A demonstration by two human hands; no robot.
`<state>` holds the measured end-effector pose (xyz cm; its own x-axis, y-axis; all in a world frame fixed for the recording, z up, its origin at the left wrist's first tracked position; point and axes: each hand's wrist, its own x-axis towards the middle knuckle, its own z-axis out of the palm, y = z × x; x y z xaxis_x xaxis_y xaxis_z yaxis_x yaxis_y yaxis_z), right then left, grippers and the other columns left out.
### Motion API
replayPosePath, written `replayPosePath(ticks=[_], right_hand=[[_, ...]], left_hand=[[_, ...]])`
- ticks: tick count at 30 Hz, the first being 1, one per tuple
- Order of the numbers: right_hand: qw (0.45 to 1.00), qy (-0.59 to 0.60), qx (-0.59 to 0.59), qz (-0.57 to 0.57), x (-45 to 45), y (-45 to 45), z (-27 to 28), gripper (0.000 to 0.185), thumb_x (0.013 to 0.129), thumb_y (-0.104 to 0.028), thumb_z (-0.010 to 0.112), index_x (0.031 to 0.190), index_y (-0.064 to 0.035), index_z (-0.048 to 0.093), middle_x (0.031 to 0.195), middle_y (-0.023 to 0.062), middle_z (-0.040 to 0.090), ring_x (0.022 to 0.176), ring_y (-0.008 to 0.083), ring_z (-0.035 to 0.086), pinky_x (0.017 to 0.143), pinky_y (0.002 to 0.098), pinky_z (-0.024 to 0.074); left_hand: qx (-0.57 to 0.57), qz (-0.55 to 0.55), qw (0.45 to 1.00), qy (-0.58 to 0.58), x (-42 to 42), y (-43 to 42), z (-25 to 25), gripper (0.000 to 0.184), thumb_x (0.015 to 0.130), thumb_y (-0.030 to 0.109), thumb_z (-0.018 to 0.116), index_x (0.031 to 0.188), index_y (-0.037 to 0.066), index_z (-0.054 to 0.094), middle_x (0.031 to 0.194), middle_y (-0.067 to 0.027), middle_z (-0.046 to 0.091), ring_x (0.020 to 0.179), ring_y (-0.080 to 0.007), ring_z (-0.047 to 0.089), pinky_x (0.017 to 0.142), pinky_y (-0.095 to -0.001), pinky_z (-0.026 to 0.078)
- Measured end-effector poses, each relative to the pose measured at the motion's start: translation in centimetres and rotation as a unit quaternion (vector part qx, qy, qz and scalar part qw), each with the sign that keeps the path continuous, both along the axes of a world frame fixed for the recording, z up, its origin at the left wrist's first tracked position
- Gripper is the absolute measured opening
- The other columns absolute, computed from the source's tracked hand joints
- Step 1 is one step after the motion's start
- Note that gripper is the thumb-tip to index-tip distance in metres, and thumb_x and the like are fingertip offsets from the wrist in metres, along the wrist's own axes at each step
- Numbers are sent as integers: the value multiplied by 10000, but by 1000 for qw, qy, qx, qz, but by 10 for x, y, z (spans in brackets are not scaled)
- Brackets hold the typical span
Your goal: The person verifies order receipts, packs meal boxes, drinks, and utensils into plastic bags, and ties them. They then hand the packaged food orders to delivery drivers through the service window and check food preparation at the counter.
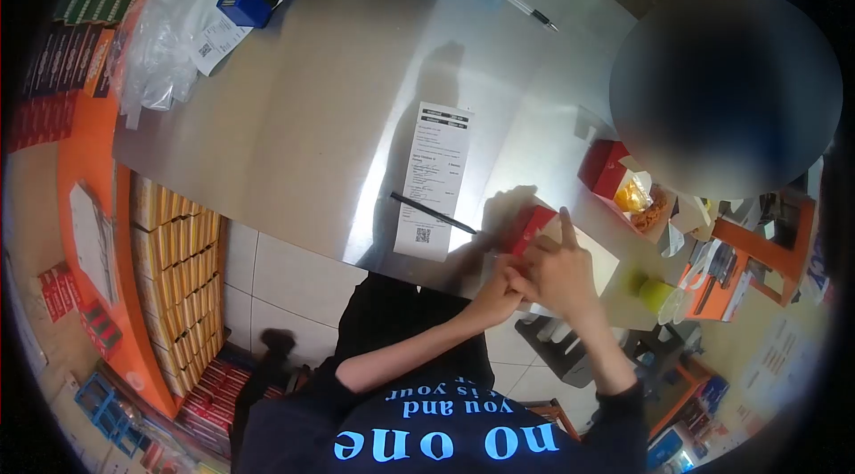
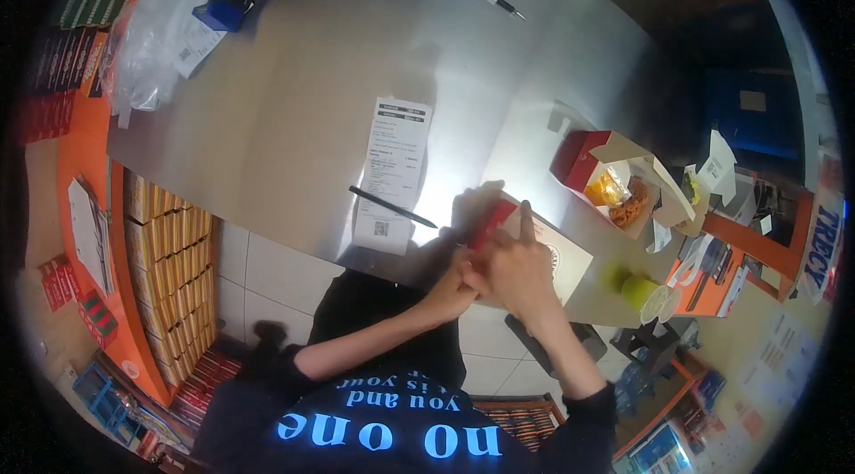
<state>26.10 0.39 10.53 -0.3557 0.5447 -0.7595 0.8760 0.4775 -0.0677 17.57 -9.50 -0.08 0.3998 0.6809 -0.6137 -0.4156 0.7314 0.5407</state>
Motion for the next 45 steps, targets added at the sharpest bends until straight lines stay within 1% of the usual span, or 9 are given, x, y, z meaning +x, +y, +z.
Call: replayPosePath(ticks=[2, 3, 5, 8, 12, 21, 33, 38, 45], right_hand=[[921, 332, 119, -168, 31, -11, 8, 243, 660, -227, 727, 857, -101, 660, 1284, 138, 451, 1218, 385, 389, 893, 446, 446], [932, 306, 74, -180, 59, -9, 20, 436, 587, -166, 781, 971, -93, 588, 1401, 167, 269, 1277, 434, 258, 942, 491, 397], [969, 189, 90, -134, 85, -15, 18, 547, 546, -163, 796, 1024, -112, 533, 1417, 179, 212, 1294, 440, 198, 964, 485, 375], [992, 59, 78, -77, 114, -21, -6, 792, 437, -128, 821, 1115, -153, 413, 1416, 197, 142, 1303, 438, 151, 992, 469, 347], [976, 170, 2, -137, 121, -23, -9, 758, 409, -123, 820, 1074, -175, 460, 1301, 190, 287, 1204, 433, 296, 934, 501, 392], [965, 160, 206, -35, 78, -25, -39, 876, 416, -271, 812, 1222, -275, 469, 1220, 226, 335, 1199, 403, 277, 994, 556, 187], [904, 328, 274, 1, -67, 91, -51, 733, 568, -207, 753, 1229, -358, 474, 1240, 203, 344, 1122, 369, 346, 912, 457, 268], [822, 500, 201, -185, -53, 18, -53, 255, 599, -53, 751, 835, -70, 655, 954, 86, 579, 842, 240, 542, 760, 373, 439], [846, 461, 199, -180, -53, -36, -113, 213, 595, -84, 741, 792, -68, 659, 796, 49, 543, 749, 225, 525, 640, 329, 448]], left_hand=[[197, 46, 949, 241, -27, -4, 26, 418, 803, 100, 576, 1166, 169, 380, 1049, -126, 477, 977, -288, 544, 783, -421, 451], [196, 42, 950, 241, -34, 9, 46, 418, 803, 100, 576, 1166, 169, 380, 1049, -126, 477, 977, -288, 544, 783, -421, 451], [537, -141, 688, 466, -48, 48, 78, 412, 680, 113, 670, 1058, 172, 518, 1098, -146, 458, 1139, -376, 413, 785, -613, 353], [667, -129, 545, 491, 11, 77, 25, 468, 583, 156, 731, 1018, 172, 560, 1281, -164, 343, 1183, -417, 299, 867, -699, 252], [542, -398, 666, 323, -2, 108, 41, 619, 433, 183, 803, 1012, 206, 585, 1294, -132, 327, 1174, -360, 297, 851, -639, 309], [547, -164, 680, 459, -55, 63, 35, 509, 597, 338, 760, 1056, 213, 580, 1288, -99, 368, 1191, -318, 318, 927, -514, 255], [371, -33, 614, 696, -119, -4, -23, 368, 661, 174, 735, 1001, 150, 598, 1125, -63, 488, 1032, -297, 421, 840, -385, 362], [367, 12, 635, 680, -119, -7, -29, 329, 656, 218, 738, 955, 162, 614, 1076, -43, 516, 944, -254, 476, 806, -375, 373], [350, 103, 659, 657, -114, -8, -33, 384, 634, 215, 776, 936, 141, 549, 1091, -95, 480, 917, -264, 479, 791, -370, 382]])
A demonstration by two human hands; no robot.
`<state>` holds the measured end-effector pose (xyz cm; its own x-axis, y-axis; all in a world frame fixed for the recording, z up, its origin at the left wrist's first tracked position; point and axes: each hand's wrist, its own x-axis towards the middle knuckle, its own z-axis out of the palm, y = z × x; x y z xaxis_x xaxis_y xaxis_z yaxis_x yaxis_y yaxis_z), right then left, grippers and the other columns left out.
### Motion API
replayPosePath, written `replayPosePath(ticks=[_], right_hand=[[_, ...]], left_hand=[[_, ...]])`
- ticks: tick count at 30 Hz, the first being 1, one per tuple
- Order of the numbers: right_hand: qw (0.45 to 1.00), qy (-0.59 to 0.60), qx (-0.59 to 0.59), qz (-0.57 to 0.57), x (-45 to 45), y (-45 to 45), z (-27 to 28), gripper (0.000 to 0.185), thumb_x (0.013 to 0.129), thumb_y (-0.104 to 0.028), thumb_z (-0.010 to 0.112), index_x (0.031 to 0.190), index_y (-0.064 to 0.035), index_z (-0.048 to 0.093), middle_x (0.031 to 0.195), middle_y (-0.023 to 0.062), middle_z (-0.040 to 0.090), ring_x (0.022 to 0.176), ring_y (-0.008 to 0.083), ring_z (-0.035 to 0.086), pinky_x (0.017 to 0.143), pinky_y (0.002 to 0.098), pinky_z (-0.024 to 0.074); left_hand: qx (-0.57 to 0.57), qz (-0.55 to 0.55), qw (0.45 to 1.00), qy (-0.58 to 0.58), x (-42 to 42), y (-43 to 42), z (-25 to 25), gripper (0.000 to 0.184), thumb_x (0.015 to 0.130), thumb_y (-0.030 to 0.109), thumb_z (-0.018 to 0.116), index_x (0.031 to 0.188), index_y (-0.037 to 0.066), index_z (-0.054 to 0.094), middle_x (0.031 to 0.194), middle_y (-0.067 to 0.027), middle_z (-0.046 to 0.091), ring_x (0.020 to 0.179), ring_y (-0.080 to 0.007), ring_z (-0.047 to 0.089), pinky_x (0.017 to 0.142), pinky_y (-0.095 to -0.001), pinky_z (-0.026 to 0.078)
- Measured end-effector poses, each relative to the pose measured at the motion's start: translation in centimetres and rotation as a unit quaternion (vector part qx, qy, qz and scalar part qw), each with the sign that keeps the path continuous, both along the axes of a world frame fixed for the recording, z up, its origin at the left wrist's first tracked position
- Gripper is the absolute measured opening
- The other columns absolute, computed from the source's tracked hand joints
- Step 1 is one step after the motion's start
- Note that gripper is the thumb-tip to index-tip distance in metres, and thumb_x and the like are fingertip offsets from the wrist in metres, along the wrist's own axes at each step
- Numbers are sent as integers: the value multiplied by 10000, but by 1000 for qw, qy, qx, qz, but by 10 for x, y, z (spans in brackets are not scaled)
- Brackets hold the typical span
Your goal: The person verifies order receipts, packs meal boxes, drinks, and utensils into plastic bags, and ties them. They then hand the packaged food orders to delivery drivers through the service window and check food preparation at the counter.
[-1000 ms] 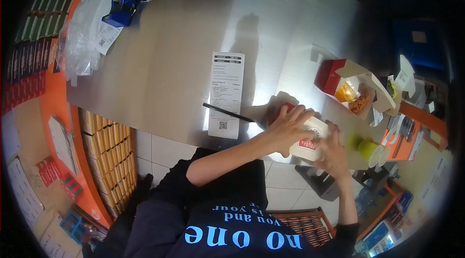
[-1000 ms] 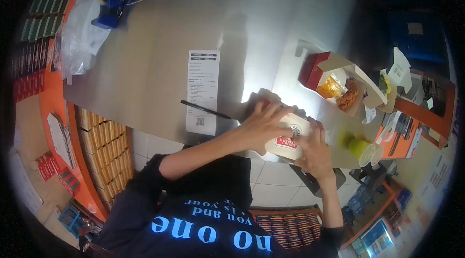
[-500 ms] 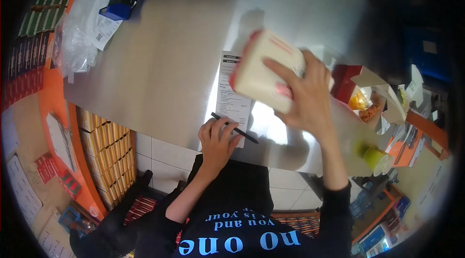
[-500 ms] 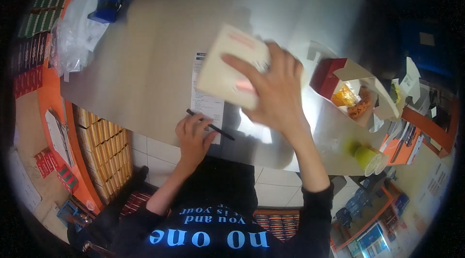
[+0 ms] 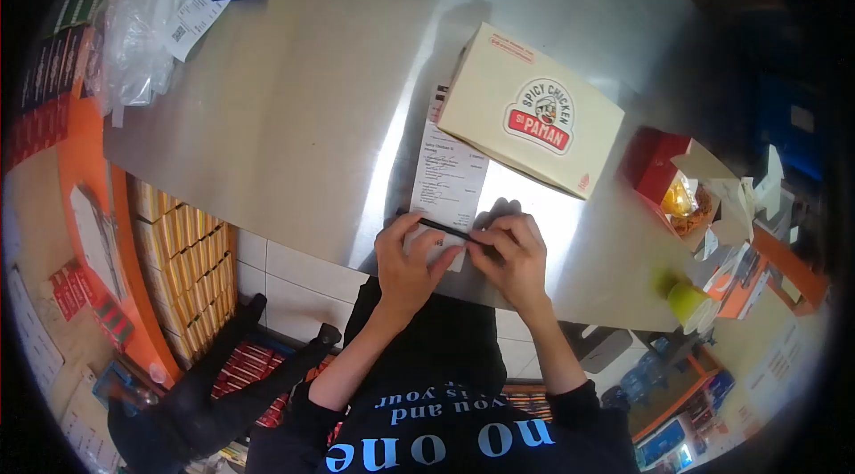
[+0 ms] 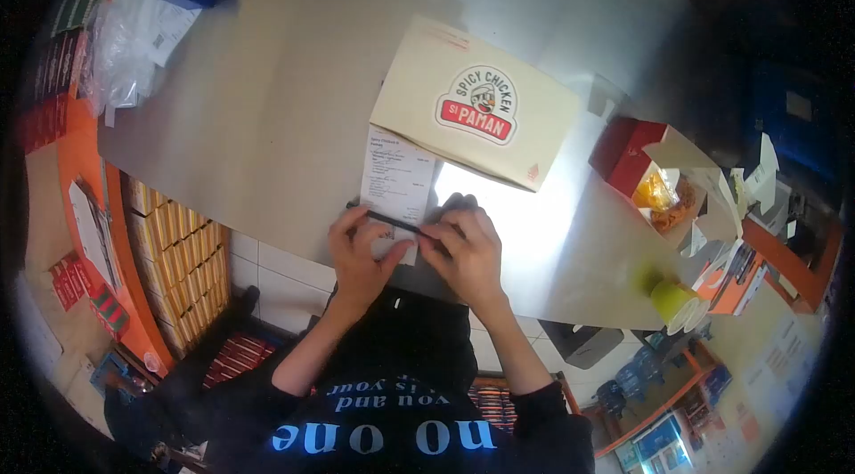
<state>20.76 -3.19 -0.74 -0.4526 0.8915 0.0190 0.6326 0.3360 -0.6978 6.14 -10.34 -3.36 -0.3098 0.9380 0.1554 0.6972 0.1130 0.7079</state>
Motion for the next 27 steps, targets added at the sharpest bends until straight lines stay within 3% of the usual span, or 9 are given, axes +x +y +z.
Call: replayPosePath(ticks=[3, 7, 13, 18, 22, 24, 25, 27], right_hand=[[994, 48, -2, -98, -4, 4, -1, 194, 616, -75, 739, 791, -59, 657, 741, 52, 534, 710, 221, 521, 604, 319, 445], [979, 19, 19, -204, -10, 18, -4, 155, 650, -87, 728, 782, -59, 651, 720, 54, 530, 677, 217, 525, 573, 319, 444], [976, 8, 49, -211, -8, 20, -10, 295, 660, -155, 735, 936, -106, 643, 759, 53, 501, 659, 193, 527, 564, 303, 441], [973, 49, 101, -201, -2, 16, -18, 374, 659, -156, 740, 1015, -139, 628, 806, 53, 481, 592, 165, 500, 510, 289, 418], [976, 85, 33, -195, 10, 4, -15, 332, 708, -152, 706, 1018, -96, 599, 857, 56, 475, 649, 150, 490, 575, 287, 420], [919, 139, 134, -343, 36, -9, -12, 307, 757, -148, 640, 1026, -40, 540, 912, 107, 483, 844, 226, 503, 723, 351, 419], [878, 155, 122, -435, 55, -11, 5, 348, 815, -180, 580, 1082, 6, 458, 988, 109, 459, 890, 216, 436, 787, 362, 374], [766, 145, 131, -613, 122, -5, 29, 444, 856, -241, 545, 1185, 12, 389, 1084, 130, 417, 850, 203, 413, 780, 344, 369]], left_hand=[[43, 33, 998, -40, 3, -7, -11, 412, 626, 209, 790, 901, 118, 497, 1075, -118, 448, 929, -286, 465, 808, -379, 380], [40, 11, 999, 8, 0, -4, -8, 411, 626, 218, 789, 878, 105, 484, 1046, -115, 442, 948, -292, 454, 815, -383, 377], [30, -17, 998, 47, 0, 3, 1, 422, 621, 179, 774, 928, 70, 507, 1052, -147, 442, 987, -315, 436, 838, -410, 370], [-8, -10, 996, 85, 4, 10, 12, 493, 656, 145, 697, 1112, 65, 528, 1073, -129, 466, 998, -310, 422, 851, -410, 334], [-25, -24, 995, 95, 5, 7, 13, 496, 657, 110, 686, 1120, 49, 519, 1090, -137, 451, 1002, -302, 420, 860, -406, 336], [16, -8, 999, 32, 5, 4, 5, 481, 650, 85, 687, 1102, 43, 526, 1116, -146, 430, 1018, -299, 418, 885, -403, 341], [29, -16, 999, 24, 11, 7, 16, 481, 650, 85, 687, 1102, 43, 526, 1116, -146, 430, 1018, -299, 418, 885, -403, 341], [81, 4, 997, 4, 34, 17, 64, 456, 634, 64, 697, 1069, 112, 571, 1107, -117, 453, 1055, -297, 412, 898, -419, 337]])
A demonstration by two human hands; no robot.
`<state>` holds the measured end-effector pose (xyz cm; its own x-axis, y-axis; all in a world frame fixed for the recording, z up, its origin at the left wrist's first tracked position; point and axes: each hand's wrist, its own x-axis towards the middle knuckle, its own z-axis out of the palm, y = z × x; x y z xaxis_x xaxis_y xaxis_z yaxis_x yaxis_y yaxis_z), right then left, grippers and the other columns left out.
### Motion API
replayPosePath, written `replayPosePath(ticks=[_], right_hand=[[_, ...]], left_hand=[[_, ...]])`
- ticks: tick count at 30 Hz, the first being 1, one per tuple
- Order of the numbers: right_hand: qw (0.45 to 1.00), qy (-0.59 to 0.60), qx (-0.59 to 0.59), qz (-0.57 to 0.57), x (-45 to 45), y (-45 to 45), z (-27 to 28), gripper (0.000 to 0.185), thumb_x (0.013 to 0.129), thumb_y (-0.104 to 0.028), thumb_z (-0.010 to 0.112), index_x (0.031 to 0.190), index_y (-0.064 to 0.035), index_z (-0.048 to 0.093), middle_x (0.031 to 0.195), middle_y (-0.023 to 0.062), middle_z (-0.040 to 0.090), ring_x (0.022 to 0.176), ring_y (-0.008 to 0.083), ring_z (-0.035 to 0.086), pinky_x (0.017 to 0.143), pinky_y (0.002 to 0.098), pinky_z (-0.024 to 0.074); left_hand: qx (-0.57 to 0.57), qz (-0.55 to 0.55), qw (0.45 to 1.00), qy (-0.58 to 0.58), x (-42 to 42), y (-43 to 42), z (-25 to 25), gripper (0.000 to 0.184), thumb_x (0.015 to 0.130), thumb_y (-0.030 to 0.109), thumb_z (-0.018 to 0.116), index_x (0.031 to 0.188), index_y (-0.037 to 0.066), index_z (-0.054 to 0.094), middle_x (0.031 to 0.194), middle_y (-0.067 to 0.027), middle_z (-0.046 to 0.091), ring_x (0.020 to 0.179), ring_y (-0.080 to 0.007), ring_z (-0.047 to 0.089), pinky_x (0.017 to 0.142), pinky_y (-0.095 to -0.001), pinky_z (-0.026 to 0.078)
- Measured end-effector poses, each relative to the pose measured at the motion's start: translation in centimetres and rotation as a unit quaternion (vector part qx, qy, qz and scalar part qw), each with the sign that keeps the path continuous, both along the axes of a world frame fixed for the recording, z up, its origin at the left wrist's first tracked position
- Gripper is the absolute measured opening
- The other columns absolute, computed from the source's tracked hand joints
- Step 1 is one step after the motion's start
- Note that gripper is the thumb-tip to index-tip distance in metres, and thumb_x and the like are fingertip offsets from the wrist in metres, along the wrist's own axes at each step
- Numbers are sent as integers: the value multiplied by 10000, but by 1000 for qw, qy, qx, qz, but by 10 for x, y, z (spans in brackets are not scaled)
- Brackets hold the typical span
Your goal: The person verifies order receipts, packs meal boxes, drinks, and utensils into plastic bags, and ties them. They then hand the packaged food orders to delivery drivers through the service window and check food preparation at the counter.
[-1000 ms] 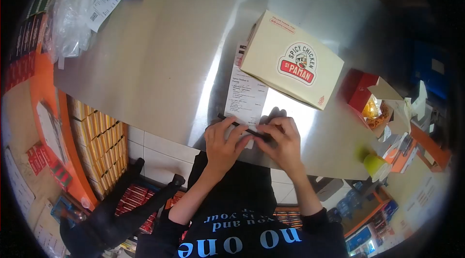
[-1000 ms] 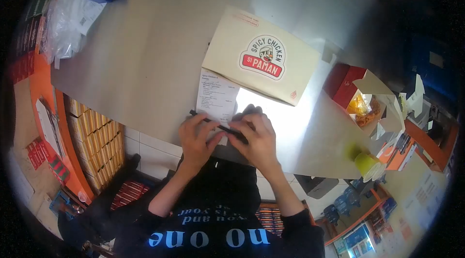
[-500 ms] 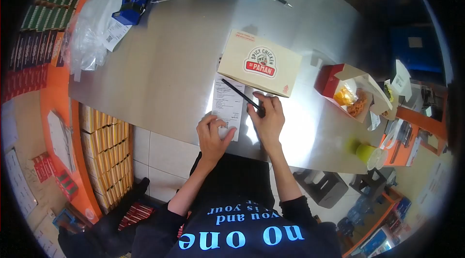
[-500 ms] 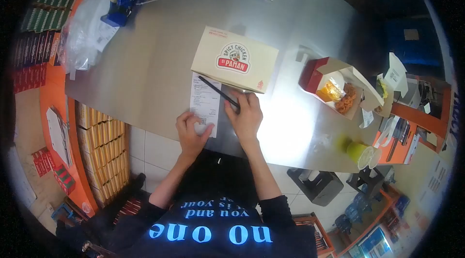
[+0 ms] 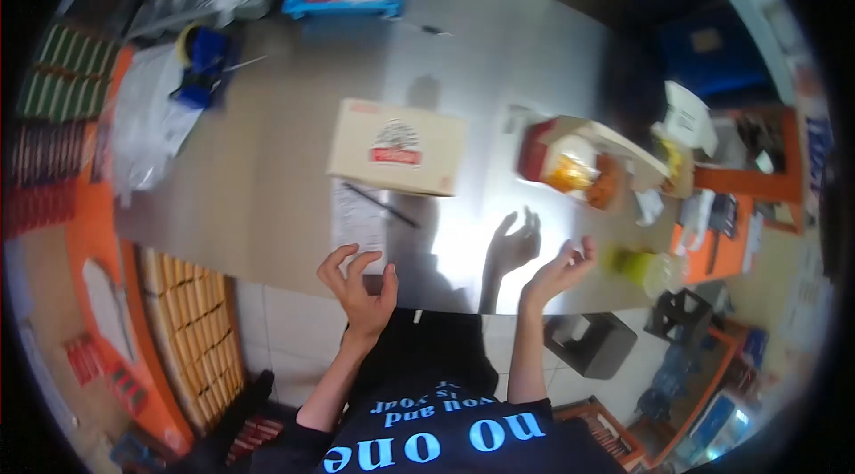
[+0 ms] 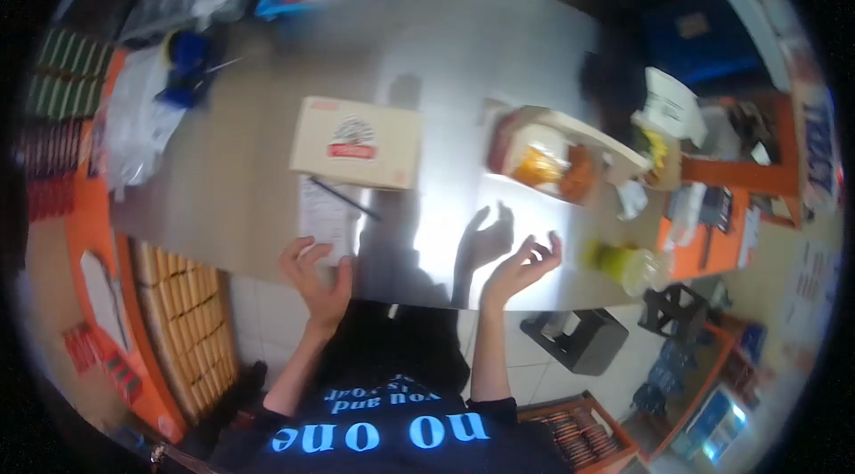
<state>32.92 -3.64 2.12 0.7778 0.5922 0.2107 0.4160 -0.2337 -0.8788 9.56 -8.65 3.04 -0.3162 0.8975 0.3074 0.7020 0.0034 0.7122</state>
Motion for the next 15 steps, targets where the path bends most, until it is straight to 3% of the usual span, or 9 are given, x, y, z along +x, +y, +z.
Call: replayPosePath(ticks=[2, 4, 6, 8, 9, 11, 12, 14, 15], right_hand=[[993, -14, -20, -116, 70, 19, -8, 475, 866, -200, 529, 1248, 17, 349, 1119, 144, 416, 909, 206, 424, 796, 335, 385], [999, 0, -15, -32, 120, 38, -45, 476, 867, -162, 526, 1280, -8, 346, 1165, 153, 410, 993, 210, 430, 830, 335, 403], [985, 133, -37, 105, 136, 54, -49, 390, 868, -150, 527, 1224, -22, 431, 1142, 147, 444, 1032, 194, 441, 843, 342, 424], [975, 176, -55, 125, 146, 53, -43, 304, 857, -114, 521, 1149, -29, 512, 1096, 126, 507, 950, 178, 516, 736, 303, 482], [969, 172, -105, 140, 143, 47, -10, 255, 850, -96, 511, 1087, -11, 549, 1048, 106, 557, 831, 155, 577, 598, 250, 498], [947, 230, -61, 216, 169, 15, -41, 248, 866, -115, 504, 1082, -7, 559, 1077, 113, 565, 744, 148, 605, 564, 230, 512], [936, 262, -36, 232, 166, 7, -32, 252, 866, -113, 499, 1083, 1, 559, 1075, 116, 568, 745, 148, 606, 586, 237, 522], [853, 469, -75, 217, 173, -5, -5, 244, 869, -92, 476, 1083, 2, 546, 942, 74, 601, 741, 141, 590, 625, 283, 538], [855, 441, -123, 242, 180, -10, -12, 246, 856, -75, 470, 1074, 11, 547, 947, 80, 606, 761, 146, 592, 636, 282, 530]], left_hand=[[45, -98, 994, -35, 42, 41, 50, 455, 642, 69, 691, 1076, 106, 558, 1132, -131, 434, 1079, -307, 406, 913, -420, 336], [75, -238, 968, 5, 96, 90, 97, 511, 655, 107, 691, 1138, 123, 527, 1220, -133, 402, 1160, -326, 376, 954, -436, 308], [67, -312, 941, 109, 156, 131, 119, 557, 684, 154, 671, 1214, 207, 509, 1323, -95, 362, 1253, -306, 301, 1002, -442, 262], [149, -325, 901, 246, 202, 178, 106, 471, 702, 138, 642, 1159, 207, 549, 1262, -100, 458, 1207, -272, 400, 961, -409, 340], [156, -331, 895, 255, 212, 196, 109, 471, 702, 138, 642, 1159, 207, 549, 1262, -100, 458, 1207, -272, 400, 961, -409, 340], [-225, -461, 831, 215, 220, 226, 114, 349, 714, 134, 622, 1060, 165, 591, 1075, -103, 585, 1035, -245, 550, 845, -371, 439], [-231, -454, 831, 226, 223, 234, 105, 349, 714, 134, 622, 1060, 165, 591, 1075, -103, 585, 1035, -245, 550, 845, -371, 439], [-217, -548, 798, 124, 214, 236, 80, 309, 678, 249, 666, 958, 133, 607, 860, -87, 631, 834, -220, 617, 730, -350, 481], [-248, -607, 748, 104, 216, 225, 85, 383, 629, 312, 695, 959, 138, 609, 929, -97, 620, 866, -232, 607, 738, -360, 477]])
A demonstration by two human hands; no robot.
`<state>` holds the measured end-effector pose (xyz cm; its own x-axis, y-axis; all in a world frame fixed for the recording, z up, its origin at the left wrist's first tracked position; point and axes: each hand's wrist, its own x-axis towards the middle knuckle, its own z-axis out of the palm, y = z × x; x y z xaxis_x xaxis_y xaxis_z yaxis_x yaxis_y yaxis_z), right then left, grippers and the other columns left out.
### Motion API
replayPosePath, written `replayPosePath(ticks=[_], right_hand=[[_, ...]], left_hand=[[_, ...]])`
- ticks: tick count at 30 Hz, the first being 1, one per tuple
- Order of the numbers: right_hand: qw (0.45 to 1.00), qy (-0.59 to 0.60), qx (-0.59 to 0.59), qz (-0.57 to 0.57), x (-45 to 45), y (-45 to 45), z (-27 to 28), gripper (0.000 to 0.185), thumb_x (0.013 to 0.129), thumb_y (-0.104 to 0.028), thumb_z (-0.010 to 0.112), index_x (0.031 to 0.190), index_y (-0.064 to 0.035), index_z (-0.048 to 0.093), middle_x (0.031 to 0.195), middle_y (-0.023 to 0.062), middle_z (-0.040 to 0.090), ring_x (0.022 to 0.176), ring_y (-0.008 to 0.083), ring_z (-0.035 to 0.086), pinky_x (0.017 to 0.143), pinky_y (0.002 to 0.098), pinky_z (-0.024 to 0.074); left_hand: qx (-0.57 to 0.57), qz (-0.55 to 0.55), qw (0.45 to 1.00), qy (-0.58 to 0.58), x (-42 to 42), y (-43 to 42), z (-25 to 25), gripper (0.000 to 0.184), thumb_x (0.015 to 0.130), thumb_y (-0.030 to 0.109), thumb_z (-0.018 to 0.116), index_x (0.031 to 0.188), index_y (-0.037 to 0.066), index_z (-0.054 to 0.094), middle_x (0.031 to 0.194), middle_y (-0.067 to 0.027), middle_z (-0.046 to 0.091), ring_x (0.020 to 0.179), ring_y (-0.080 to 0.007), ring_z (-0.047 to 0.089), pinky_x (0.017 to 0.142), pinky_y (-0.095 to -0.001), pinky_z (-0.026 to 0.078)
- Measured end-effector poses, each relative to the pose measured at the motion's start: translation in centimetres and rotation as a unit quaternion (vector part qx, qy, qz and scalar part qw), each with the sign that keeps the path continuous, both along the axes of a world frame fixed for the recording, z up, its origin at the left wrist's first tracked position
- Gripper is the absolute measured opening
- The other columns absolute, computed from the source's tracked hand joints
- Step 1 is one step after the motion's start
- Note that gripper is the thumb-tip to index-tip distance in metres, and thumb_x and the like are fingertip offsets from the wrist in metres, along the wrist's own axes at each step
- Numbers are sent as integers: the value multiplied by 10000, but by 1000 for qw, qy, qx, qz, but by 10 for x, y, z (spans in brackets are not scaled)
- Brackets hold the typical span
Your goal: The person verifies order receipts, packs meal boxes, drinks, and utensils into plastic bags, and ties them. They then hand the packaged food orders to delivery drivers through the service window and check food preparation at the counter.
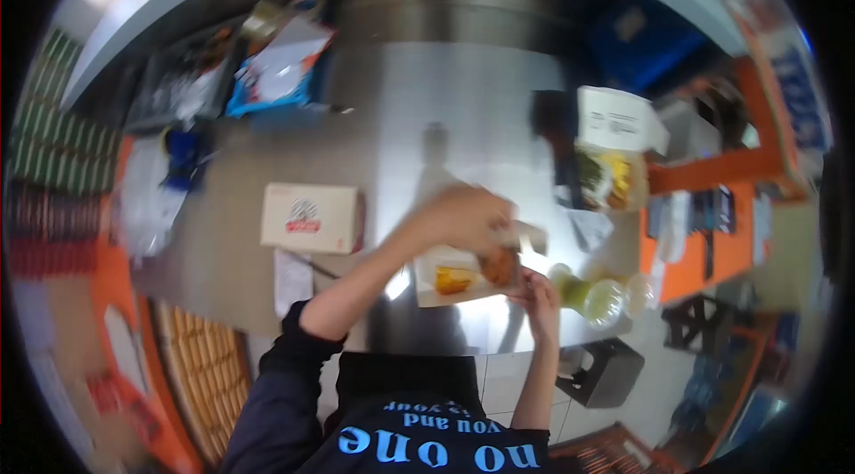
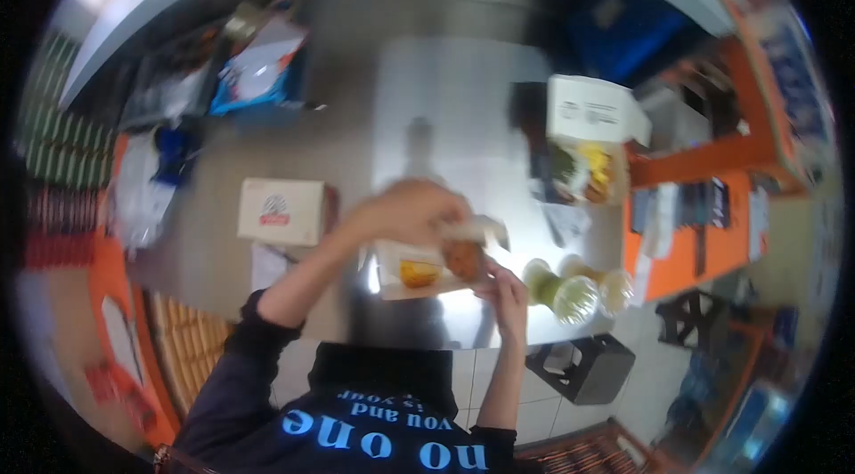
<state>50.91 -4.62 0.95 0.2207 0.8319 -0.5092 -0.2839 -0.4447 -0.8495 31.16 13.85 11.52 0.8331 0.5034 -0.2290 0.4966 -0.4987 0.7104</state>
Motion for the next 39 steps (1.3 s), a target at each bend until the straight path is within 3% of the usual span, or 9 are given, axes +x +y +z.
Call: replayPosePath(ticks=[7, 12, 16, 20, 27, 29, 34, 36, 39], right_hand=[[984, -157, 41, 70, -16, 11, -25, 207, 791, -36, 547, 983, 25, 594, 769, 46, 600, 682, 93, 554, 577, 225, 455], [970, -241, 15, 8, -26, -3, -30, 239, 761, -49, 605, 974, 58, 592, 829, 72, 617, 740, 109, 554, 642, 255, 462], [956, -282, 40, 69, -31, 10, -13, 305, 799, -140, 585, 1020, 69, 562, 905, 83, 610, 789, 132, 562, 672, 287, 464], [925, -368, 78, 54, -13, -2, -39, 307, 829, -160, 546, 1036, 66, 558, 946, 100, 607, 839, 151, 566, 701, 290, 460], [905, -365, 219, 25, -95, 19, 42, 495, 922, -273, 410, 1334, -20, 304, 1326, 233, 347, 1209, 332, 368, 988, 416, 294], [627, -725, 97, 269, -117, 22, 45, 533, 902, -281, 452, 1354, -49, 292, 1358, 246, 281, 1247, 390, 291, 1006, 436, 260], [644, -651, 122, 384, -213, 46, 102, 725, 692, -307, 701, 1318, -149, 372, 1393, 234, 236, 1288, 416, 218, 1033, 519, 187], [492, -702, 82, 508, -230, 34, 51, 618, 649, -335, 710, 1205, -188, 484, 1437, 156, 195, 1301, 486, 91, 909, 722, 186], [402, -758, 98, 504, -224, 40, 35, 523, 620, -288, 697, 1115, -218, 547, 1357, 97, 357, 1263, 456, 228, 847, 693, 319]], left_hand=[[187, 51, 981, -5, 37, -90, -102, 773, 376, 489, 743, 1025, 94, 599, 1297, -165, 411, 1148, -466, 365, 852, -573, 351], [-167, -147, 967, 125, 33, -19, -43, 636, 449, 539, 681, 898, 89, 674, 964, -128, 627, 1017, -308, 518, 840, -403, 421], [-125, -83, 979, 137, 64, -28, -90, 777, 428, 579, 764, 1007, 71, 657, 1082, -131, 603, 1061, -199, 541, 886, -323, 451], [-226, -63, 958, 165, 24, -30, -37, 617, 422, 496, 724, 895, 101, 698, 957, -107, 649, 1084, -307, 494, 857, -411, 433], [315, 325, 880, -142, 37, -118, -124, 604, 645, 328, 663, 1196, 138, 503, 1336, -107, 359, 1201, -312, 338, 983, -445, 243], [208, 407, 880, -126, -38, -149, -89, 650, 651, 313, 695, 1226, 134, 451, 1232, -142, 418, 1175, -312, 349, 979, -456, 240], [-67, 538, 820, -183, -101, -251, -62, 795, 703, 183, 726, 1320, 103, 232, 1199, -183, 400, 1151, -326, 376, 978, -500, 261], [-397, 577, 637, -321, -76, -267, -106, 949, 702, 132, 724, 1340, 24, 30, 1148, -171, 435, 1007, -244, 484, 790, -353, 432], [-463, 555, 554, -414, -53, -248, -117, 905, 770, 49, 634, 1297, 132, -97, 1236, -152, 355, 1124, -253, 422, 879, -376, 441]])
